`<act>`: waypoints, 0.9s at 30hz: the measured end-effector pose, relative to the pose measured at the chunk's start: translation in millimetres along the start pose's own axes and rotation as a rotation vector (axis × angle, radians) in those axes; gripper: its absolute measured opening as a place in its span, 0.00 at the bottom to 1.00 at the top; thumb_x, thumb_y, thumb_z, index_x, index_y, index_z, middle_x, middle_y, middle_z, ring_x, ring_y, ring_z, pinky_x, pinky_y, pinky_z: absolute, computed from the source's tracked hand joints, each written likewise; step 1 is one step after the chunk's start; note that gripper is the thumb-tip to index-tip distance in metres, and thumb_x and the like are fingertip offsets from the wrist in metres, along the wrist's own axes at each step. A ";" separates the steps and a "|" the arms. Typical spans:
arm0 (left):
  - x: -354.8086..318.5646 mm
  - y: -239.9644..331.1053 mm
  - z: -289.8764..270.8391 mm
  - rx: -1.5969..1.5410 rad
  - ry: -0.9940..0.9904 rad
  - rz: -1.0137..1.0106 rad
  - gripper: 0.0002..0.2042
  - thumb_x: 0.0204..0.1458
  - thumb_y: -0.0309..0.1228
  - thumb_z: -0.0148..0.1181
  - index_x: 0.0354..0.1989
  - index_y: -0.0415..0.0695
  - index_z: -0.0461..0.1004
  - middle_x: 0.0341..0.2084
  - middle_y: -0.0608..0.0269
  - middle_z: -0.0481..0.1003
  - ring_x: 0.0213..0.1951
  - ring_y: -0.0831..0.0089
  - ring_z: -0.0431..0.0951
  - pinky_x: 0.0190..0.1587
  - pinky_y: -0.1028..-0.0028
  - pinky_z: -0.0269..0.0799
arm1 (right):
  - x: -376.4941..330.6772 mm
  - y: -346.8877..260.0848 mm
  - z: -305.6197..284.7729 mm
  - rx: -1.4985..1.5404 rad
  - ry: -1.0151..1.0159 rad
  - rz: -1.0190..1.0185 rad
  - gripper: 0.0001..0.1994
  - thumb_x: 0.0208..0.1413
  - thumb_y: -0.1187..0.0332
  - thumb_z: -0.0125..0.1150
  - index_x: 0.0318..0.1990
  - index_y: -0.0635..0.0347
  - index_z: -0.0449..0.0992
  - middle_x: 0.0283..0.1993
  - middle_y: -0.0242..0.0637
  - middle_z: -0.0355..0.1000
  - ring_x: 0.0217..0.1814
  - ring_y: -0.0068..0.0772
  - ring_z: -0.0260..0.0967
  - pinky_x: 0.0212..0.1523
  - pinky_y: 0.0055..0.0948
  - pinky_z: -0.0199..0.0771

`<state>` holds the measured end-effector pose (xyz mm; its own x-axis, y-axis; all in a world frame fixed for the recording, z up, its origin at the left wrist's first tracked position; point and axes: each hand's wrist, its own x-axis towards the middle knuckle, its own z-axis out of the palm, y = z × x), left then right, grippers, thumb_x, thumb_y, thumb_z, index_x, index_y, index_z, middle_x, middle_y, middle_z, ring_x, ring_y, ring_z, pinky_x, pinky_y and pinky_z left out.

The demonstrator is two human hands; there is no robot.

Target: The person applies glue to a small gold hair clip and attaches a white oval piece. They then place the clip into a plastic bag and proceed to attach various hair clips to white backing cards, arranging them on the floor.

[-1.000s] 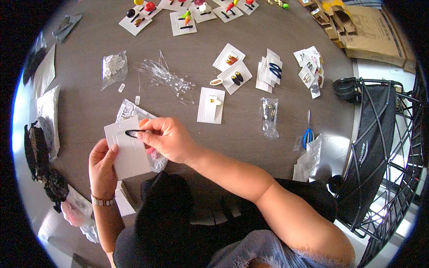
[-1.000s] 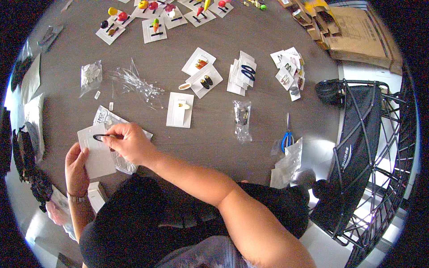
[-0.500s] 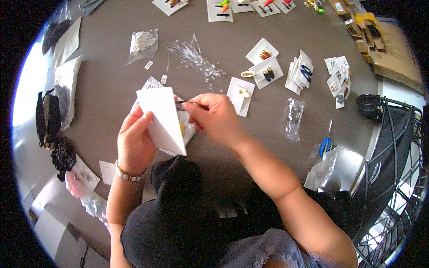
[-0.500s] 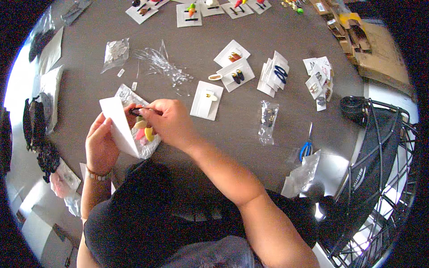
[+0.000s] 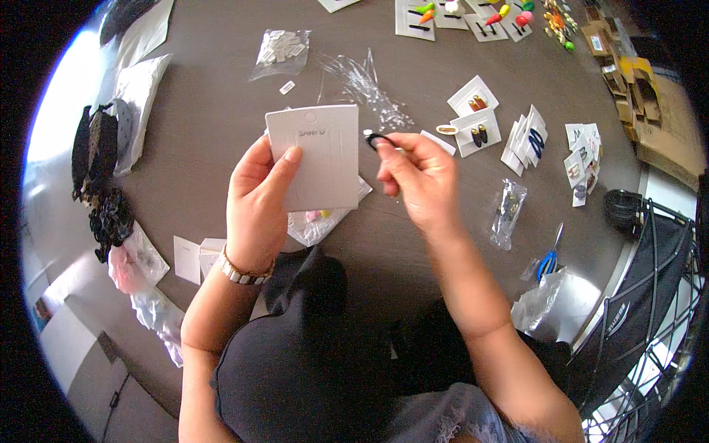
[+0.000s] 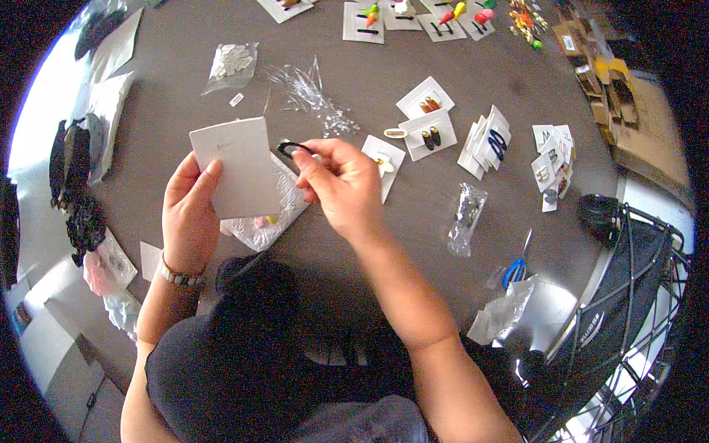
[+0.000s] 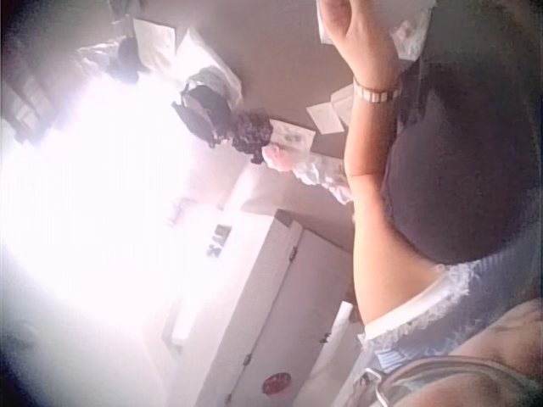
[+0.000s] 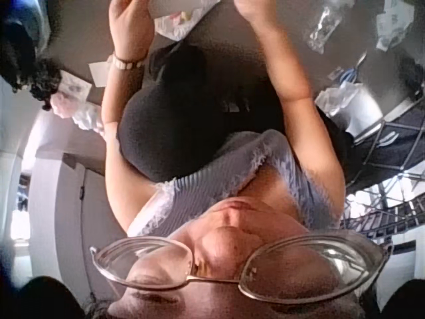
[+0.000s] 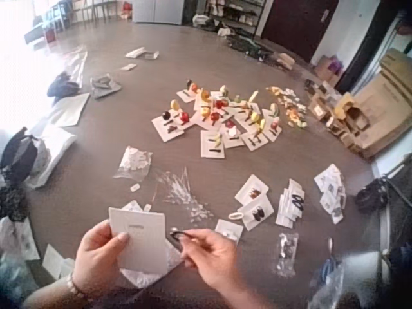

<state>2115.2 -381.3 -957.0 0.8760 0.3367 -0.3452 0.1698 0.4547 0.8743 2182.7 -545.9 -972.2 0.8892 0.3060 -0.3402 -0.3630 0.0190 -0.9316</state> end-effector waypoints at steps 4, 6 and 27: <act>-0.1 -3.5 2.0 0.094 0.022 0.070 0.09 0.53 0.25 0.50 0.41 0.35 0.69 0.32 0.63 0.74 0.33 0.81 0.72 0.37 0.81 0.68 | -17.1 -12.1 5.8 -0.084 -0.181 -0.118 0.08 0.52 0.69 0.56 0.36 0.66 0.73 0.21 0.30 0.70 0.18 0.14 0.64 0.18 0.14 0.63; -2.8 -5.4 4.4 0.128 0.058 0.086 0.09 0.53 0.24 0.51 0.41 0.35 0.68 0.32 0.62 0.74 0.34 0.80 0.72 0.37 0.81 0.68 | -20.9 -12.2 15.0 -0.227 -0.108 -0.205 0.07 0.52 0.71 0.56 0.34 0.67 0.74 0.19 0.31 0.70 0.18 0.15 0.64 0.18 0.16 0.63; -5.1 -9.9 5.8 -0.084 -0.035 -0.022 0.07 0.53 0.25 0.49 0.39 0.38 0.70 0.32 0.66 0.73 0.33 0.82 0.71 0.35 0.82 0.67 | -19.1 -13.3 22.7 -0.247 -0.208 -0.043 0.06 0.50 0.72 0.58 0.29 0.66 0.68 0.16 0.33 0.69 0.18 0.16 0.64 0.17 0.19 0.62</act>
<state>2111.6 -392.3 -962.0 0.8880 0.2977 -0.3504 0.1519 0.5293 0.8347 2164.2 -530.4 -950.4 0.8166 0.4987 -0.2906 -0.2253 -0.1880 -0.9560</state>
